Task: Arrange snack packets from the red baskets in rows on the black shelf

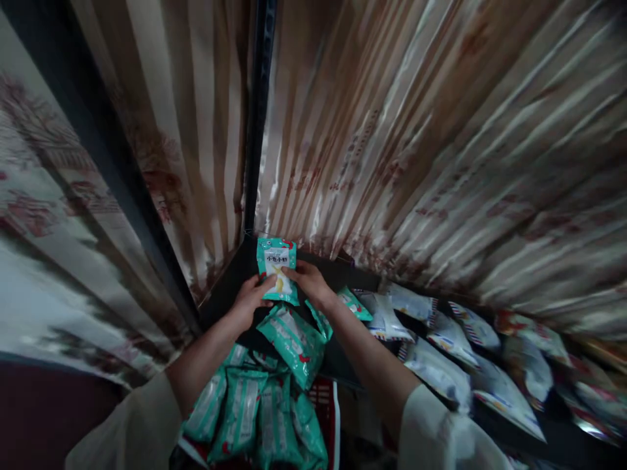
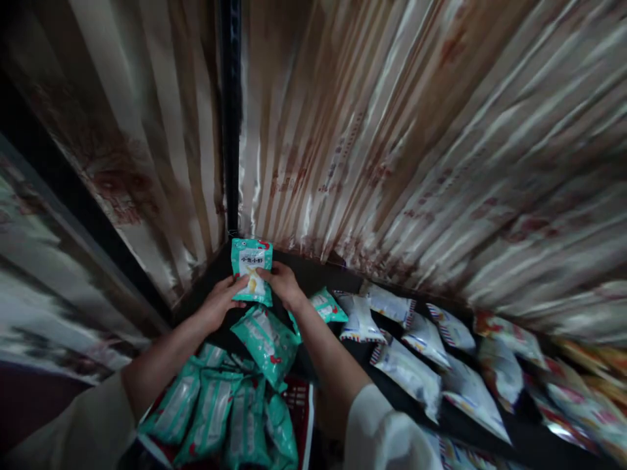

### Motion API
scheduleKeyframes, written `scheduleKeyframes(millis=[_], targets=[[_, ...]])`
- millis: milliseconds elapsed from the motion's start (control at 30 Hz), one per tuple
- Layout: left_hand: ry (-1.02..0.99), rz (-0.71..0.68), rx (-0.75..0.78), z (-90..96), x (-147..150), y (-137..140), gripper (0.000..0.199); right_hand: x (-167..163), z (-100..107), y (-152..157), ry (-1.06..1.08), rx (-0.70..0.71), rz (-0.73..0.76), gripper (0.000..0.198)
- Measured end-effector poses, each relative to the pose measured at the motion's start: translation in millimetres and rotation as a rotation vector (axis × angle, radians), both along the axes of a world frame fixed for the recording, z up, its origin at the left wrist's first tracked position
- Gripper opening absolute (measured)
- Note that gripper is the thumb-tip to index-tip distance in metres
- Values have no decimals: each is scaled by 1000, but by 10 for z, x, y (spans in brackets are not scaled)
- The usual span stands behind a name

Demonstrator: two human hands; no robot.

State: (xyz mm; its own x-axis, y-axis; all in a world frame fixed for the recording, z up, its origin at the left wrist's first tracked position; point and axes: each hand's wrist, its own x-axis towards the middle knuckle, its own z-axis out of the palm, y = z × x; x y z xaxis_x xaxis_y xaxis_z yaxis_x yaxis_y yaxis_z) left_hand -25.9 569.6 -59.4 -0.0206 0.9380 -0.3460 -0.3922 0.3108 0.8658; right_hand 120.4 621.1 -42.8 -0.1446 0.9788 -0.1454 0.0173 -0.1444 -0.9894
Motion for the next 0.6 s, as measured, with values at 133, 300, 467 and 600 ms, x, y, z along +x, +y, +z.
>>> scheduleKeyframes(millis=[133,300,467,600], targets=[[22,125,10,50,28,147,34,-62,84,93,24,-33,-29,27],[-71,183,75,-85,37,311,34,-126,-62,88,118,-189,64,33],[154,213,24,-280,64,459,24,-138,-328,141,204,-192,-129,21],[191,155,60,-353,87,615,27,-145,-456,209,300,-181,-89,32]])
